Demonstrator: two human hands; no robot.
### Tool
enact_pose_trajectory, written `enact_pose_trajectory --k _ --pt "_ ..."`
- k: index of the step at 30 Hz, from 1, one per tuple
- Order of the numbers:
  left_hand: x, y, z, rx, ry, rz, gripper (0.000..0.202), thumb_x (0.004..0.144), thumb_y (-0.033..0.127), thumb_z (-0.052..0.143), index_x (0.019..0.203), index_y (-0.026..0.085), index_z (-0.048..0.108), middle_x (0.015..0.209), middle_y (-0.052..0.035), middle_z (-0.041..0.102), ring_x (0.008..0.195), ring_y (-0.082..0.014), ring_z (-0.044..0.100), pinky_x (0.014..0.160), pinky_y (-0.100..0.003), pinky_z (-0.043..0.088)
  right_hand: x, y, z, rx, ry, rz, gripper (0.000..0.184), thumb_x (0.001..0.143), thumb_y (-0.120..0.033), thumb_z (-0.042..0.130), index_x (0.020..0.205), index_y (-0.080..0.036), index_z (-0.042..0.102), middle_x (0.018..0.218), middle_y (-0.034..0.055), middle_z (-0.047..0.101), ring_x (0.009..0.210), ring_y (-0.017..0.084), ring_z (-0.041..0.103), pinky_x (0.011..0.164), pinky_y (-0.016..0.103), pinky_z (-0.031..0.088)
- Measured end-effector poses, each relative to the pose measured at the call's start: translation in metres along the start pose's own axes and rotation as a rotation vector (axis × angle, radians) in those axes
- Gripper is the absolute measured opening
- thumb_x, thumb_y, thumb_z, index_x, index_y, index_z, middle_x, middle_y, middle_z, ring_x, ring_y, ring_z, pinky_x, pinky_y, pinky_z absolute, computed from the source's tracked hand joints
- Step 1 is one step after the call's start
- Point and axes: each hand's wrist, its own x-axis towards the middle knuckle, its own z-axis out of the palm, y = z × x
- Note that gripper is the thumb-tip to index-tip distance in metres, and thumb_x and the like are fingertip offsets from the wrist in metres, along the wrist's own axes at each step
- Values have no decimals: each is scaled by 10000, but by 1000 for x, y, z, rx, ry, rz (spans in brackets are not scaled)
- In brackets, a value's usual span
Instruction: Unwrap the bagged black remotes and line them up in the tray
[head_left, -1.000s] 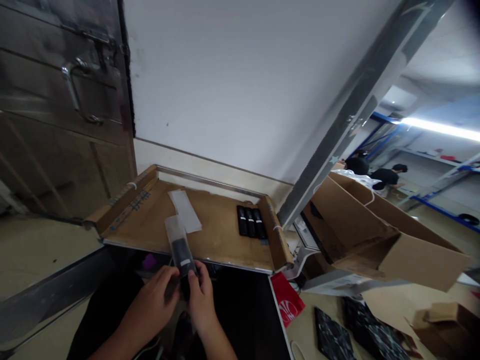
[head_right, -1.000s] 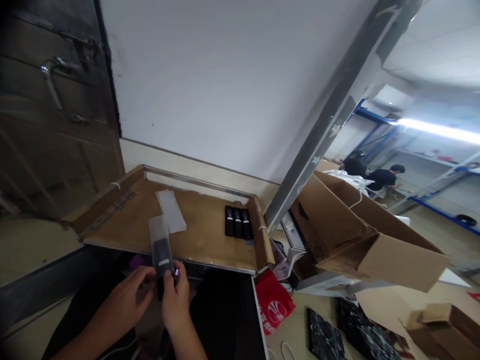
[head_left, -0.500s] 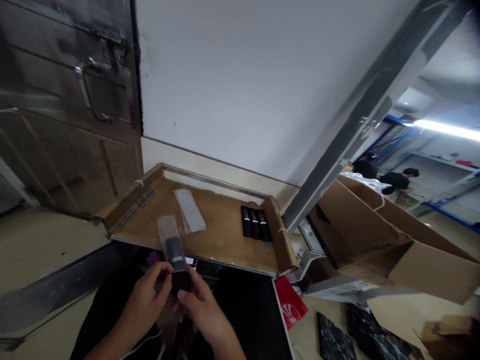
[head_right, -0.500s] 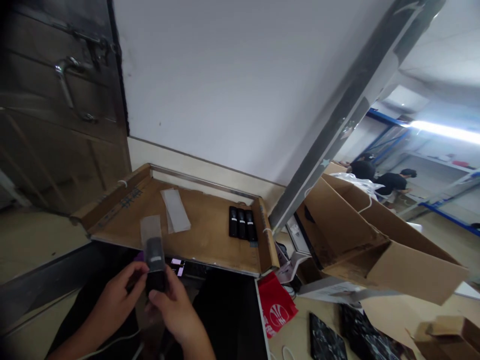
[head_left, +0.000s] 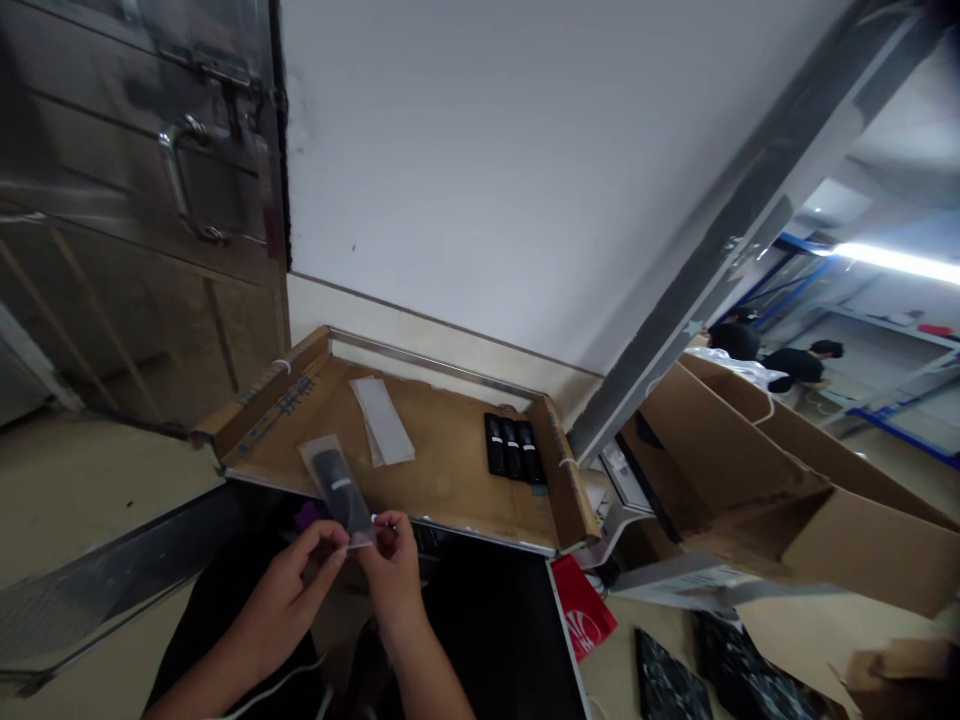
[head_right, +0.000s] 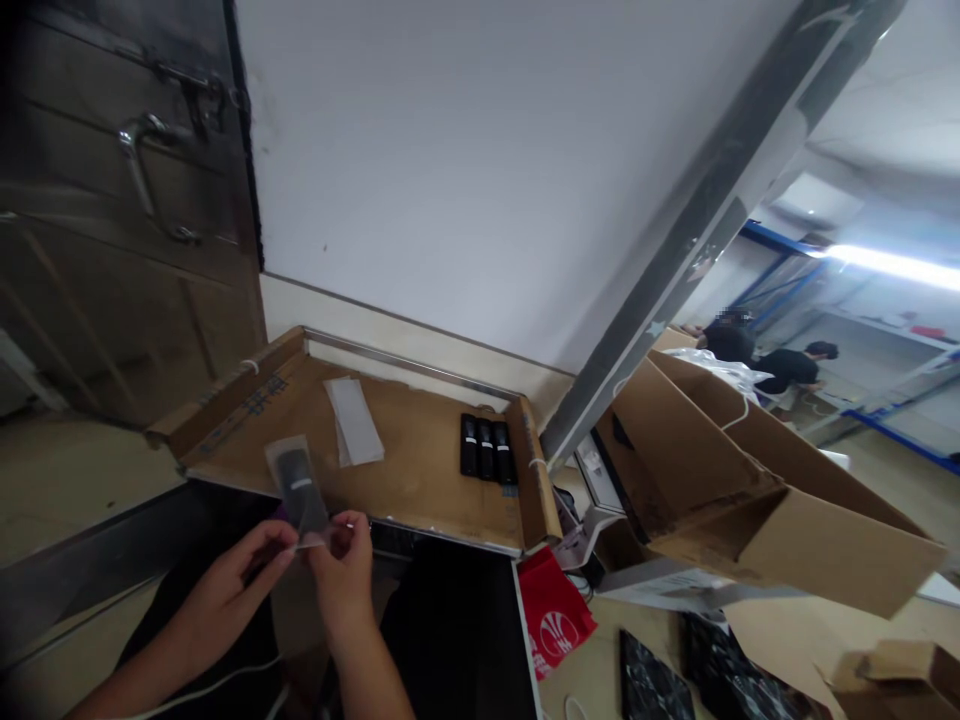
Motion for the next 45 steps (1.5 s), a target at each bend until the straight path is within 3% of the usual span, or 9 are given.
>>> enact_pose_trajectory --k 8,12,16,25,31,35,39,42,45 --pt "-3 -11 2 -291 -12 -86 279 837 481 687 920 217 654 902 -32 669 875 -188 622 797 -250 502 21 18 23 -87 182 -96 313 606 -275 729 854 -214 549 615 -80 505 572 113 484 568 228 392" --pt "14 -34 -5 -769 150 -442 367 767 531 725 876 187 660 795 -36 670 745 -195 650 688 -292 540 10 11 24 -145 99 -122 282 633 -248 687 888 -205 575 671 -61 519 608 118 481 552 218 395" --pt "36 -29 -10 -959 71 -666 326 876 439 626 961 135 708 914 -112 739 792 -225 703 728 -345 581 -14 -2 18 -386 -21 -149 270 679 -210 674 941 -201 612 655 -67 497 585 112 469 533 207 374" --pt "68 6 -10 -782 217 -571 246 809 248 718 1029 138 703 1049 -125 758 782 -227 736 638 -332 613 -66 0 -37 -899 -86 -428 225 892 -187 552 1091 -245 640 627 -57 507 557 127 527 556 228 363" --pt "160 19 -49 -429 67 -398 415 702 307 799 1053 158 634 768 -68 734 648 -234 715 559 -318 572 -33 -30 -94 -975 165 -476 263 961 -361 504 1104 -188 641 639 -40 497 527 128 515 517 222 379" --pt "202 8 -84 66 331 -310 600 632 214 807 1174 127 565 1056 -170 728 902 -284 727 719 -336 575 -21 -57 -119 -959 307 -490 346 957 -459 500 1033 -164 663 612 -40 480 492 126 484 493 225 375" --pt "158 -39 -104 227 286 -160 602 740 277 681 1294 139 491 1249 -206 665 853 -240 734 776 -345 569 -43 -53 -147 -921 405 -444 407 922 -530 542 1045 -167 676 594 -30 513 485 143 503 482 237 394" --pt "91 -71 -107 283 324 -114 404 830 367 568 1197 200 552 1165 -118 717 834 -225 732 808 -344 560 -64 -44 -168 -950 441 -412 426 896 -569 557 994 -179 696 582 -12 546 481 164 533 481 255 419" --pt "46 -75 -103 408 321 -47 310 868 439 519 1091 242 605 1035 -75 749 914 -257 718 857 -363 544 -72 -46 -180 -1022 452 -424 420 902 -565 545 984 -183 702 576 2 573 493 183 563 491 269 439"
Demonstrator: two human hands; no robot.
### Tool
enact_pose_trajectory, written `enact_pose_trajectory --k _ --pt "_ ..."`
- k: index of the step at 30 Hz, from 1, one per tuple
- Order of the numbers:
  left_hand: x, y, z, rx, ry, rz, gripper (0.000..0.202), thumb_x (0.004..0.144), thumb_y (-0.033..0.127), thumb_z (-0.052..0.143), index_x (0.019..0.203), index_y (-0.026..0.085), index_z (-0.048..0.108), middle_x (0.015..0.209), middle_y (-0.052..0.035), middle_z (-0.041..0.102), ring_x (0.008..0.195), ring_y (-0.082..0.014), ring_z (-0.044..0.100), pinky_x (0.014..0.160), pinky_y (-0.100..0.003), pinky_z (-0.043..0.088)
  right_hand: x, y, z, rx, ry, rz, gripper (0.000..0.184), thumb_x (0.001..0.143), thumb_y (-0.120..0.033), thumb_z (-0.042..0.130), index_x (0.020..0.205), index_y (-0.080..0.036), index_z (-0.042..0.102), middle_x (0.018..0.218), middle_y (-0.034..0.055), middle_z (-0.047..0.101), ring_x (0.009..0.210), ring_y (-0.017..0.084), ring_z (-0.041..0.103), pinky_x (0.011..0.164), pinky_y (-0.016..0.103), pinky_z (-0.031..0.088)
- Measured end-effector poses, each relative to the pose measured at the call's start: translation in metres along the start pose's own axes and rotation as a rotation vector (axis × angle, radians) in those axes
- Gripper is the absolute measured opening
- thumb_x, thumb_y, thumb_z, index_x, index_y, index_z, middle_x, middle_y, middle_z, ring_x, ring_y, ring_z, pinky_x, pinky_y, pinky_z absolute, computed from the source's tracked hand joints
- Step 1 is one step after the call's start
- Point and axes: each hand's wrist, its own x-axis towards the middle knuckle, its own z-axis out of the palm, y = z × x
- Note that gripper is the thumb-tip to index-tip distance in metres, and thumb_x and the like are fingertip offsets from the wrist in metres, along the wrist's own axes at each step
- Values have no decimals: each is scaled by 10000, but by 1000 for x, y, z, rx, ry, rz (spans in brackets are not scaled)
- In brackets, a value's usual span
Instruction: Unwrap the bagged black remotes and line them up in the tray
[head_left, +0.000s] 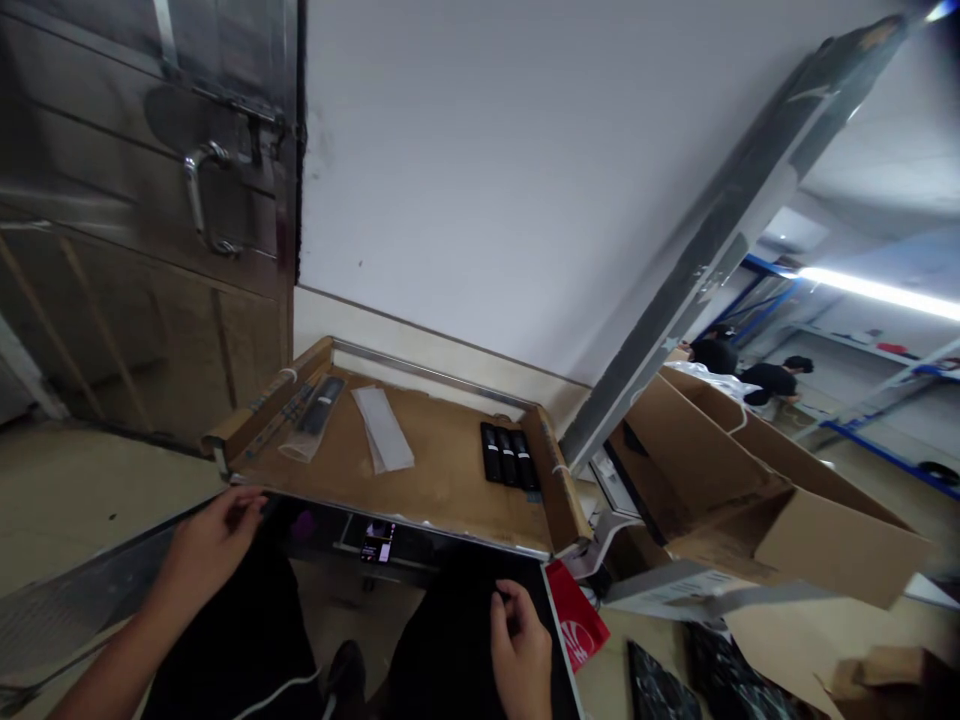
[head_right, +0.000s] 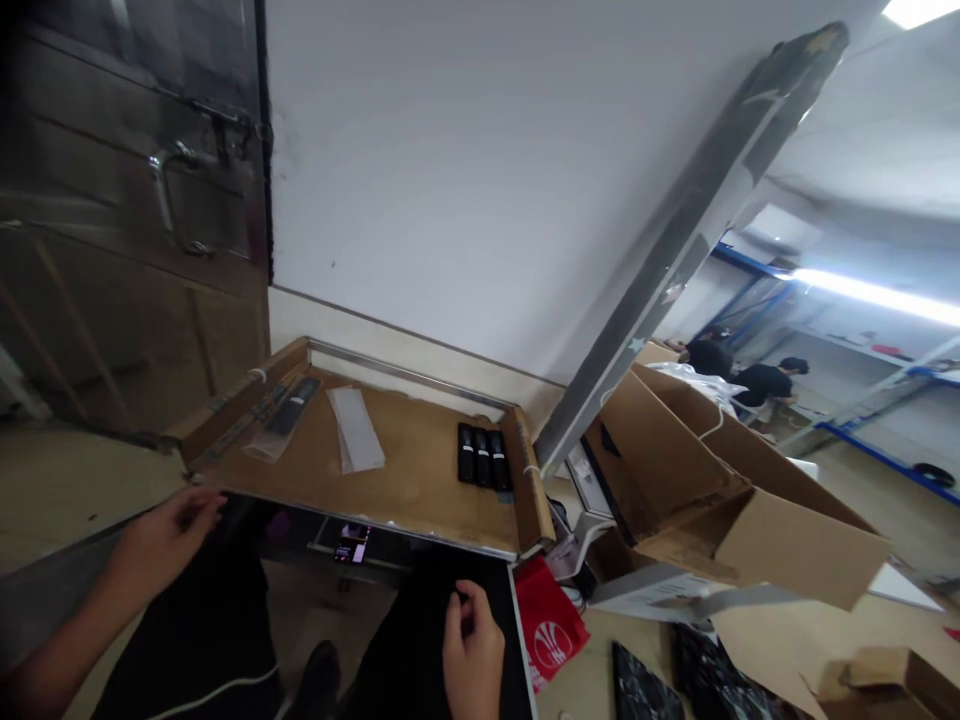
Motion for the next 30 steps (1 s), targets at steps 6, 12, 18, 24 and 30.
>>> enact_pose_trajectory --k 6,12,18,24,30 --pt "52 39 5 252 137 454 409 868 306 452 1227 164 587 1316 -173 587 1252 -315 541 1109 -448 390 48 -12 7 -171 98 -143 324 957 -435 489 1023 -174 669 705 56 681 593 202 640 587 288 465" --pt "81 25 14 398 -43 432 303 869 253 411 1023 181 663 1021 -120 682 948 -268 654 924 -397 490 108 -1 55 -271 162 -376 254 968 -295 439 981 -165 656 798 75 707 719 195 664 687 288 482" --pt "50 25 0 316 13 569 282 902 356 460 1048 229 665 1073 -104 678 1036 -281 632 1002 -406 442 114 16 85 -358 260 -450 181 931 -218 470 919 -171 645 823 73 688 769 203 630 738 305 465" --pt "76 45 12 372 -157 504 356 884 479 498 1044 219 679 1116 -114 679 1063 -296 618 974 -398 453 112 13 80 -371 208 -459 171 921 -183 459 874 -190 623 797 57 660 773 209 582 749 319 433" --pt "66 42 5 257 -82 495 278 910 466 479 874 257 660 910 -66 696 900 -261 645 887 -369 457 112 9 80 -413 194 -452 171 914 -176 454 832 -196 602 763 58 626 743 217 538 728 334 405"
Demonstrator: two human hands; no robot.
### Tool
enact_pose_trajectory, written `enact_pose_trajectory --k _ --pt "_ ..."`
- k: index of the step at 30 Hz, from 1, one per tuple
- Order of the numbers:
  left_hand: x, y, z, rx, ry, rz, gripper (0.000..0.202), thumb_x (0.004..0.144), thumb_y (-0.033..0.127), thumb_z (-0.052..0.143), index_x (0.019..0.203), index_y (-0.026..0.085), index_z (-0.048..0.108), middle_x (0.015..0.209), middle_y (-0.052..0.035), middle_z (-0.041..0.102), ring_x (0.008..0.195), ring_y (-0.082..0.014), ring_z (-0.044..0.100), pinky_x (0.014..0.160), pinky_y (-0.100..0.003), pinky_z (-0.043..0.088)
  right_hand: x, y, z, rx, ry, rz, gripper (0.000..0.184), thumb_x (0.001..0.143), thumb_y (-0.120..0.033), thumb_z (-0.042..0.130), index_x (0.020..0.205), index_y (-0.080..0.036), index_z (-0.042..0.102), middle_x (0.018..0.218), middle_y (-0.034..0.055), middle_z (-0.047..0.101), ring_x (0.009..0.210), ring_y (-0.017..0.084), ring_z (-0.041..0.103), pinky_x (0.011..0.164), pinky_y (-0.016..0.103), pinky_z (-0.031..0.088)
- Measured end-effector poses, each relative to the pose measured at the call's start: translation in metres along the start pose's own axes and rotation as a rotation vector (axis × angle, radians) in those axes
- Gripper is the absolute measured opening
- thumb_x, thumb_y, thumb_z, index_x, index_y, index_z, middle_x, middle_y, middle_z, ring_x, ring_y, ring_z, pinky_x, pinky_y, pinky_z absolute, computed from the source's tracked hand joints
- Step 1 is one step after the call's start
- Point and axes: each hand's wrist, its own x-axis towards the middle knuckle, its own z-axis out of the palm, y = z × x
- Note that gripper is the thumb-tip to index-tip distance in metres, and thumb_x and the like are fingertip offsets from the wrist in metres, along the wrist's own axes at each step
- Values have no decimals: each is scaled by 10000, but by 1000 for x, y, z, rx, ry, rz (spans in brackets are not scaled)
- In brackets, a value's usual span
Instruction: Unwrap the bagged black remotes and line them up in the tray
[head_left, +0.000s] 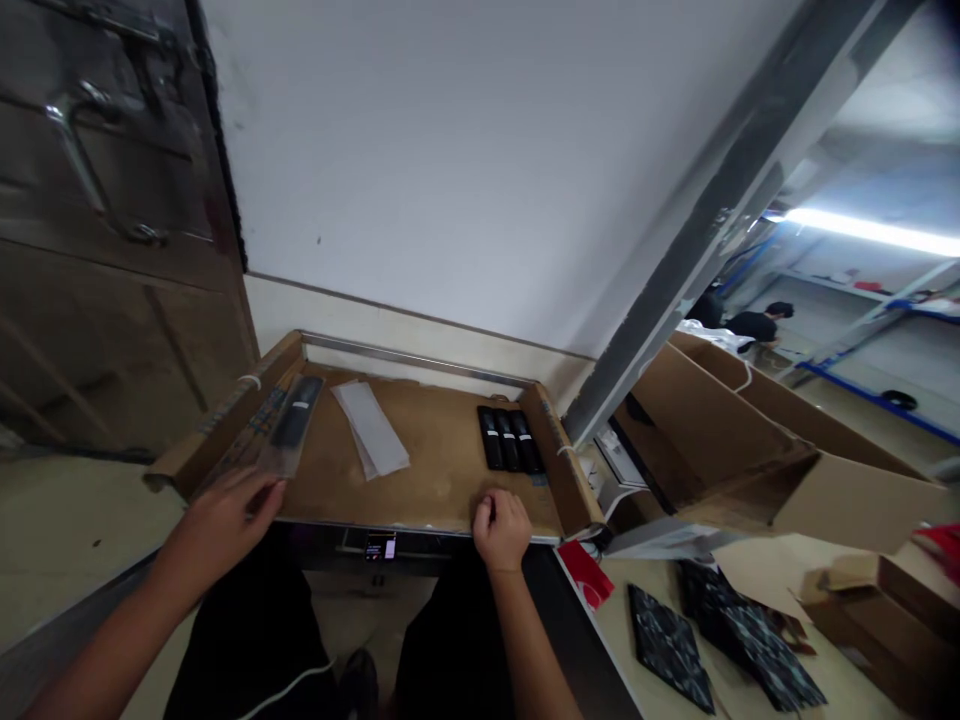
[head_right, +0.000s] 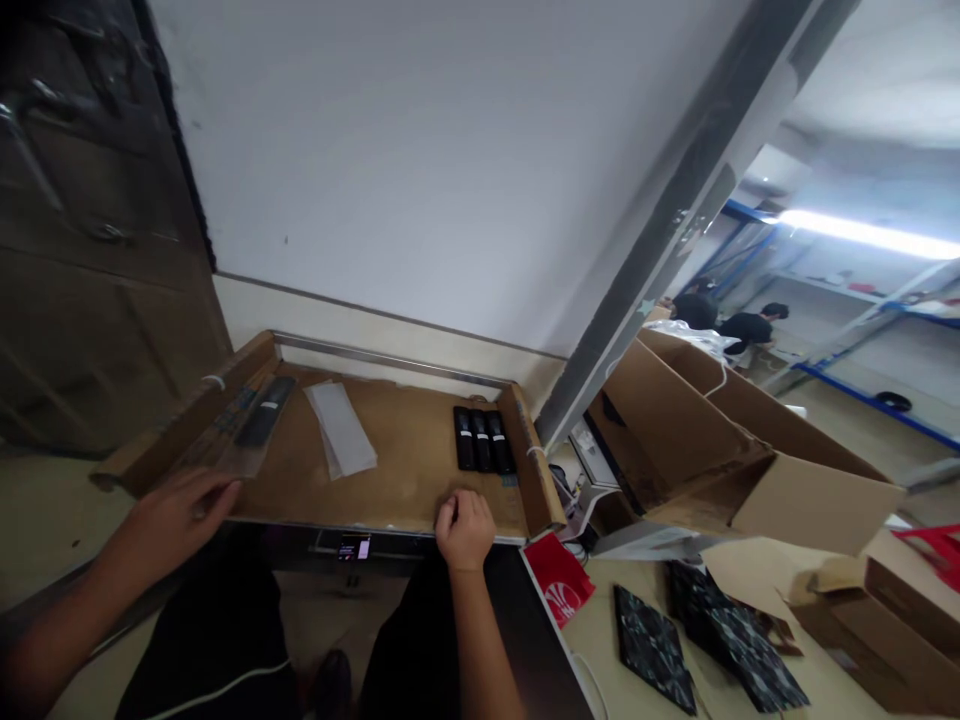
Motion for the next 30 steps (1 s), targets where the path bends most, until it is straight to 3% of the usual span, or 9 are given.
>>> enact_pose_trajectory --k 2,6,10,14,17,22,30 --pt "12 3 2 -5 70 44 276 916 436 471 974 235 652 985 -86 683 980 -272 627 946 -390 442 0 -1 0 -7 -9 7 171 914 -175 453 833 -197 601 763 58 621 745 218 535 728 335 402" --pt "52 1 26 73 -1 119 334 917 375 421 1062 202 668 1135 -124 659 1065 -286 594 991 -421 435 2 -3 -2 1 -19 22 160 901 -174 463 834 -196 607 765 53 621 743 211 540 721 325 403" --pt "75 -12 45 218 -60 91 347 873 289 398 986 179 707 1007 -158 682 942 -311 602 924 -465 458 4 -5 -5 3 -23 33 162 888 -161 466 830 -192 613 762 49 623 739 203 550 711 314 403" --pt "77 -16 46 247 18 21 347 884 321 404 1003 168 692 1016 -163 679 948 -328 600 911 -473 454 3 -5 -4 1 -33 47 167 890 -166 462 821 -192 612 767 54 623 745 207 550 716 319 400" --pt "73 -5 53 92 69 -19 339 911 377 418 999 162 666 999 -145 680 944 -297 618 898 -414 459 3 -4 -3 -3 -38 54 175 899 -169 455 819 -193 609 766 55 621 748 210 545 719 323 396" --pt "69 12 64 -165 28 -143 278 889 433 477 863 201 628 813 -65 671 771 -223 623 752 -314 454 2 -4 -2 -4 -34 42 188 915 -175 441 817 -197 600 762 53 616 746 214 540 725 328 397" --pt "66 9 57 -306 -44 -199 314 881 484 511 837 206 650 753 -6 668 692 -166 593 673 -256 414 0 -3 0 -18 -26 41 190 920 -177 442 823 -193 605 759 55 616 746 216 531 725 333 396"
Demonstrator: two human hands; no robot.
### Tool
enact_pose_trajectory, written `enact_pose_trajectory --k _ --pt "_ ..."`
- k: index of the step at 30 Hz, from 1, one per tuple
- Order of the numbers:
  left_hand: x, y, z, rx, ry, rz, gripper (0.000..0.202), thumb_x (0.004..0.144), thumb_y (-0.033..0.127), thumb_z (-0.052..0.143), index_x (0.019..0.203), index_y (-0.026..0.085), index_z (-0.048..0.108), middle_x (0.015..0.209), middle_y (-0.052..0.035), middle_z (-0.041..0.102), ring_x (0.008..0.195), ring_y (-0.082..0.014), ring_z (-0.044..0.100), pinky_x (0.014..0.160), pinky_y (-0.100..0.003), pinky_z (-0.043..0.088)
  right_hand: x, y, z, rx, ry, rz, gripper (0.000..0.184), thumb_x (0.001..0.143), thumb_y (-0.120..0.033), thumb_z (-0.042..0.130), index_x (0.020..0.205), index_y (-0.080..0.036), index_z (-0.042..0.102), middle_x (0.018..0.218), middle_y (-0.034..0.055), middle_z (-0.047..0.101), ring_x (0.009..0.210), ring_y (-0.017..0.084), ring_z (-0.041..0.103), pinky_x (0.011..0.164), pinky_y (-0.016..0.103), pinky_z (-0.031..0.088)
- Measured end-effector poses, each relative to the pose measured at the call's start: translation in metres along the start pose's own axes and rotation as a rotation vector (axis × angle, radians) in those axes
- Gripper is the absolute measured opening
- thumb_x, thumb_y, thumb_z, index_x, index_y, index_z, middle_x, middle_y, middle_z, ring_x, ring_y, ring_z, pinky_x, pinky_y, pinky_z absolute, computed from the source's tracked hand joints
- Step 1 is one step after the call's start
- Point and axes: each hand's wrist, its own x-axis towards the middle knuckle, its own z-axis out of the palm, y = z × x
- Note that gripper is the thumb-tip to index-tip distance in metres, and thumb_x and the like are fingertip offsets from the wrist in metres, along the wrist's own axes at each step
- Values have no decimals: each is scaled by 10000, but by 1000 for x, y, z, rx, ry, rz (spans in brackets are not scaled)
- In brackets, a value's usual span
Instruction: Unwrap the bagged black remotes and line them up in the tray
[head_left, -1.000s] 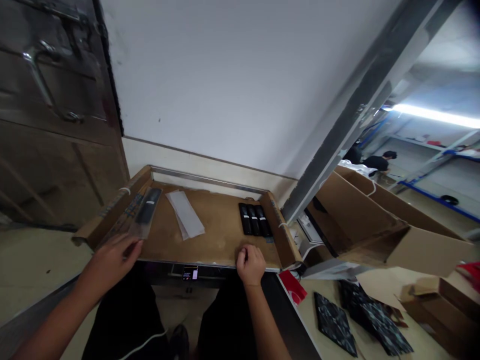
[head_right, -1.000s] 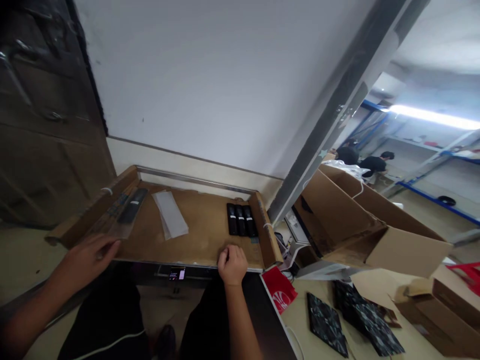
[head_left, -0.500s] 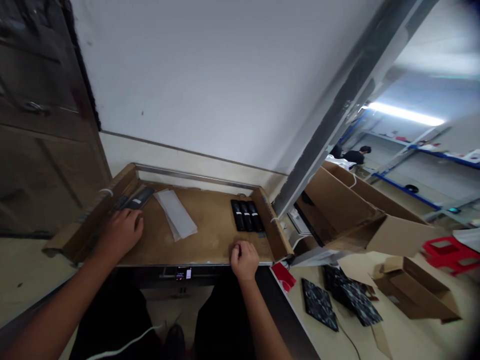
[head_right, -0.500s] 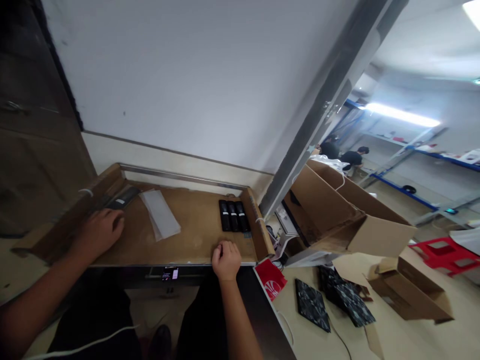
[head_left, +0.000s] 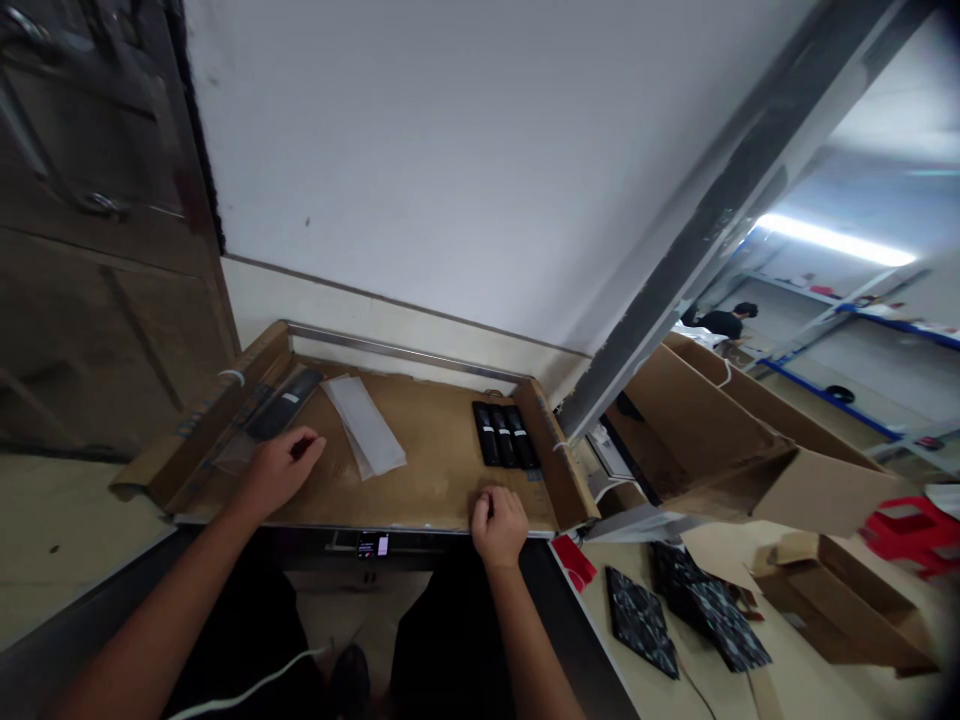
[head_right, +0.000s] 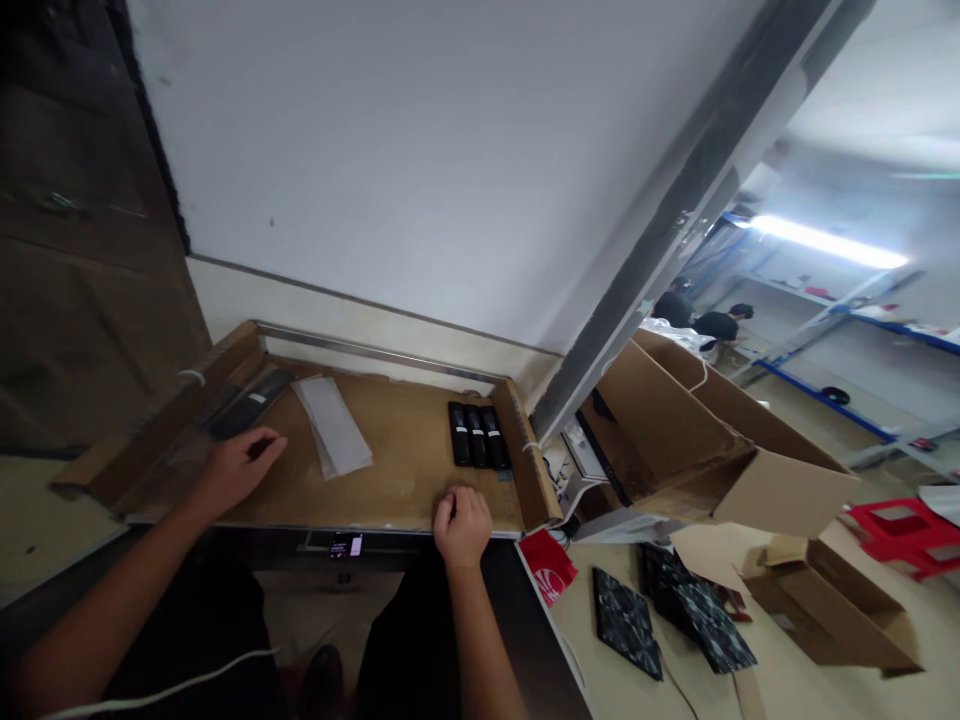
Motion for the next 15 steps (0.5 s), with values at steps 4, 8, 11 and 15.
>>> enact_pose_trajectory --k 4,8,11,15 --pt "-1 2 0 -1 14 -8 354 875 522 518 809 201 653 722 6 661 669 -155 570 646 -246 402 -1 -1 0 8 10 -3 189 923 -175 446 827 -188 608 769 53 620 755 211 532 740 331 396" --pt "-3 5 0 -25 30 43 330 858 501 542 754 197 620 670 24 615 629 -141 533 622 -244 380 0 -2 1 5 20 -11 185 922 -168 451 816 -188 601 763 45 614 744 210 523 732 328 389" --pt "-3 7 -1 -131 29 29 342 839 486 571 660 198 525 643 28 577 644 -134 520 629 -239 386 1 -1 1 6 24 -16 181 922 -164 452 823 -187 602 764 45 614 741 212 522 731 327 389" --pt "-4 12 -2 -479 -11 -11 349 744 405 672 641 201 409 755 4 613 683 -126 536 632 -235 430 -1 -1 1 11 28 -11 177 913 -163 454 822 -186 604 763 48 616 739 213 525 732 328 390"
